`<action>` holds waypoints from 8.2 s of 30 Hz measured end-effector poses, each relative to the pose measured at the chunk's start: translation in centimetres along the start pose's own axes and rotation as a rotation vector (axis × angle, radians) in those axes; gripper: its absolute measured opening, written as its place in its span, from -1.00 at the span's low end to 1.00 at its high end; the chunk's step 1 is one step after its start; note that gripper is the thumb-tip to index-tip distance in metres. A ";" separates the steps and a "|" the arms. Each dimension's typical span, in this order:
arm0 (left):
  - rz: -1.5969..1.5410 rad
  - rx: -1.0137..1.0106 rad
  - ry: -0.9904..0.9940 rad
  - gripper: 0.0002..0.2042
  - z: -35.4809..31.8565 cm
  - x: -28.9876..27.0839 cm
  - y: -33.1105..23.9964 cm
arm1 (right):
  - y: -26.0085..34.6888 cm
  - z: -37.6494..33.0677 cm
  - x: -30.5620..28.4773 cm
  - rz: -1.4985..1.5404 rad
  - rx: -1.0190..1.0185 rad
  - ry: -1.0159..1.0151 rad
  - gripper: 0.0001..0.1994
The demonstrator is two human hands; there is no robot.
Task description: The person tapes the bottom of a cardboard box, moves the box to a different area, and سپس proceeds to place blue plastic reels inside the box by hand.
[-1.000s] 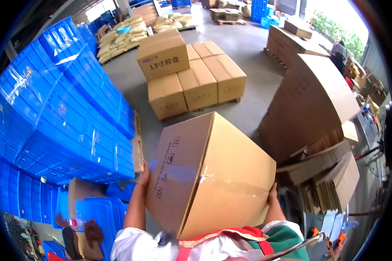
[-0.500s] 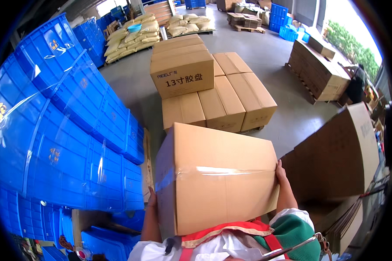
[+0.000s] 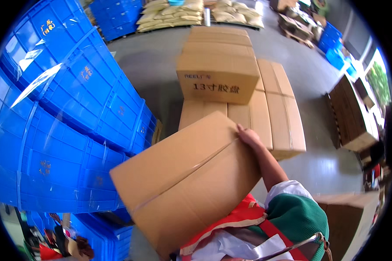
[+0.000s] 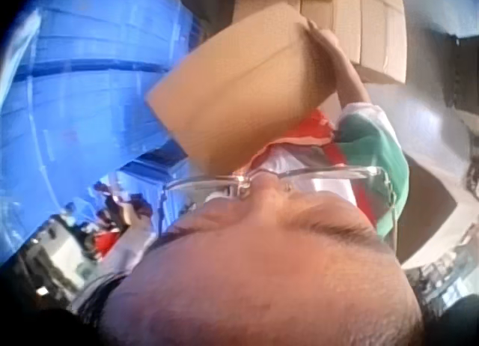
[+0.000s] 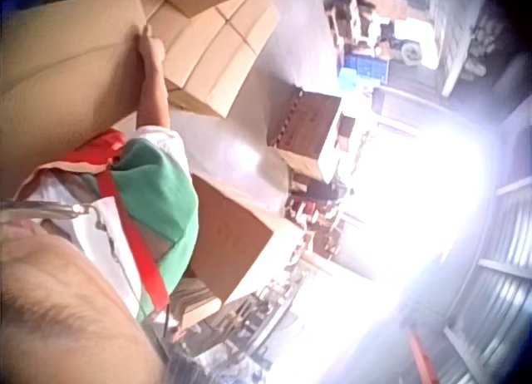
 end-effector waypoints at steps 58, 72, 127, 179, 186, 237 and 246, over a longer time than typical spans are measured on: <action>1.157 1.329 -0.703 -0.50 7.9 36.3 -30.0 | -21.5 7.6 -3.8 1.083 0.014 -0.243 -0.66; 1.227 0.696 -0.154 -0.14 20.1 34.9 -44.1 | -13.1 -1.1 1.1 1.115 0.844 -0.400 -0.12; 0.810 0.441 -0.142 -0.25 23.9 25.7 -46.8 | -7.8 24.6 -9.3 0.601 0.549 -0.317 0.02; 0.336 0.823 -0.563 -0.69 15.2 18.1 -36.3 | -16.9 31.0 -9.2 0.885 0.447 -0.311 -0.35; 0.341 0.801 -0.581 -0.70 15.4 18.6 -35.2 | -16.4 30.9 -7.5 0.866 0.345 -0.421 -0.35; 0.258 2.652 1.251 -0.62 -24.6 32.7 -44.7 | -17.5 -23.3 30.7 0.679 0.911 -0.104 -0.62; -0.247 2.550 1.602 -0.57 -38.6 43.2 -27.0 | -28.3 -37.5 29.6 0.919 1.191 -0.515 -0.65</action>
Point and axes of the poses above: each hand's wrist, its own z-axis towards the middle knuckle, its own x-axis out of the palm, y = z × x, the point moved 1 cm from there along z, towards the middle knuckle, and after that the axes turned 1 degree about -z, right-handed, at the moved point
